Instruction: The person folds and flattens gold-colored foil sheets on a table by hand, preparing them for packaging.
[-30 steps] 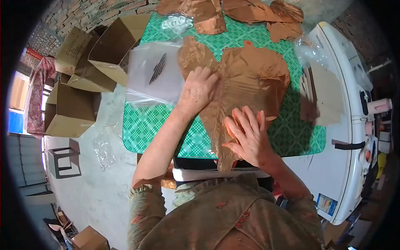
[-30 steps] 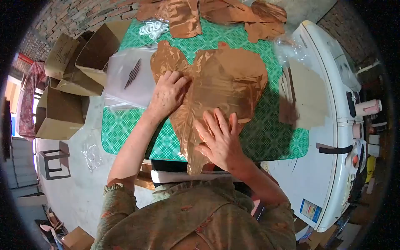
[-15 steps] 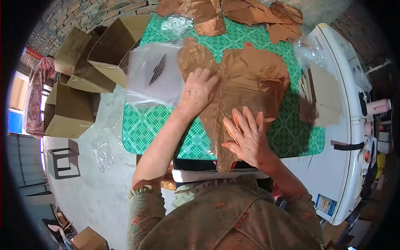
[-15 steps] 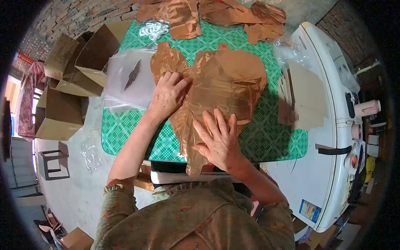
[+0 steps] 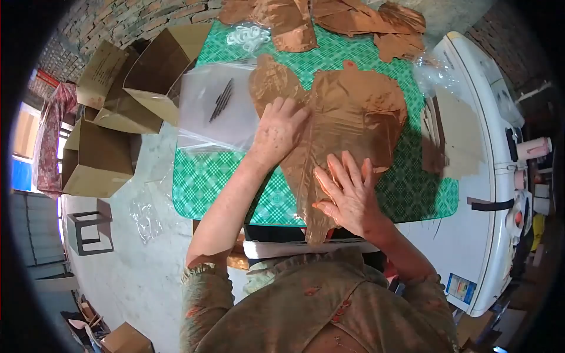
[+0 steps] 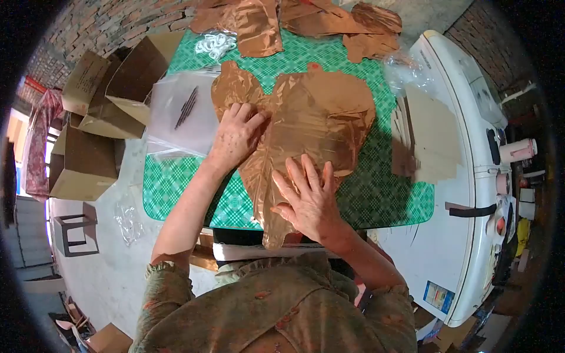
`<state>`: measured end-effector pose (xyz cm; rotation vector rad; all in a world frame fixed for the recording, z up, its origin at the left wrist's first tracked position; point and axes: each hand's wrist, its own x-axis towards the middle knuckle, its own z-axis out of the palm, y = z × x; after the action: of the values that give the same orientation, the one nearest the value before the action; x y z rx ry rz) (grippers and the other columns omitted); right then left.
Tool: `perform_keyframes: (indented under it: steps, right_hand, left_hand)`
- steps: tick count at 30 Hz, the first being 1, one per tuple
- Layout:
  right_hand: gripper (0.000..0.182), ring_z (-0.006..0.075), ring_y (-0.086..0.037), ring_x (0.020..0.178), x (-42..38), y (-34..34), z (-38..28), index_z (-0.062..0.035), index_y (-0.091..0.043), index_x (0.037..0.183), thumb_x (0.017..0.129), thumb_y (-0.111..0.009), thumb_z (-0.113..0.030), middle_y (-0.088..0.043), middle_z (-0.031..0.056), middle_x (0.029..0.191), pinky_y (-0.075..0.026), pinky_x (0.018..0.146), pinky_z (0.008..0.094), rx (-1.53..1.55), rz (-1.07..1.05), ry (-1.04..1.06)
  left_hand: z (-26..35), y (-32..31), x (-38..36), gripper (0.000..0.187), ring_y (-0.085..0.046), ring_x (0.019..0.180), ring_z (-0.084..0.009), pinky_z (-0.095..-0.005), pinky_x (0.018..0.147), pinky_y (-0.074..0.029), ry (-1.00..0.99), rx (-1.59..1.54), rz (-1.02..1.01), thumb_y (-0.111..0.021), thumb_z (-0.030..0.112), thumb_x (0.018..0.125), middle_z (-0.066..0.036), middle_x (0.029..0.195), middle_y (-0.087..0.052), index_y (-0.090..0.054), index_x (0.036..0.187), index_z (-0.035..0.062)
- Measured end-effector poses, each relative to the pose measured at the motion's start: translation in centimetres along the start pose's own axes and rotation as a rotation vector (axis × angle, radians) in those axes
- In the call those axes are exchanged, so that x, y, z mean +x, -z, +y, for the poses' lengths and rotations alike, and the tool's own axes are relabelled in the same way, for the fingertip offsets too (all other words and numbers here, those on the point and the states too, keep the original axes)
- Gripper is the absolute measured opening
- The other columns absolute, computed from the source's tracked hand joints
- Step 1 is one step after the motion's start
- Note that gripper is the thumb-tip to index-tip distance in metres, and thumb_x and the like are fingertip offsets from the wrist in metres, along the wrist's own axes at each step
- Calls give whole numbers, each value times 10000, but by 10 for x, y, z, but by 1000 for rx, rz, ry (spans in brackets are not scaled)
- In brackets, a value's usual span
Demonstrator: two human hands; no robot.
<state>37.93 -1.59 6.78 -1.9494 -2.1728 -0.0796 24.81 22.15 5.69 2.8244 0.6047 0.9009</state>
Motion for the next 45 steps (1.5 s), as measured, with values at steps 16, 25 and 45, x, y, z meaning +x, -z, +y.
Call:
perform_keyframes:
  steps: [16,25,45]
  right_hand:
    - [700,423,-374,1482,4,5,0,-240,-602,1496,891,-729,-570,-493,112,1575,-287,1103,769,-33,29,33]
    - [719,385,-405,1469,7,12,1,-197,-614,1475,858,-767,-534,-512,112,1558,-260,1117,756,-22,24,67]
    - [813,429,-287,1557,8,-7,-8,-193,-495,1592,902,-728,-553,-391,155,1663,-165,1187,772,35,-28,-31]
  left_hand:
    - [0,0,0,384,-584,1043,-323,-428,945,-504,-8,24,-19,-727,41,841,-116,1100,-622,-721,1220,97]
    - [-2,-1,0,347,-574,1008,-318,-425,924,-497,-38,8,23,-732,50,845,-113,1084,-617,-714,1188,96]
    - [-1,0,-1,381,-570,1042,-329,-430,928,-487,-30,15,0,-731,57,828,-119,1112,-606,-704,1207,92]
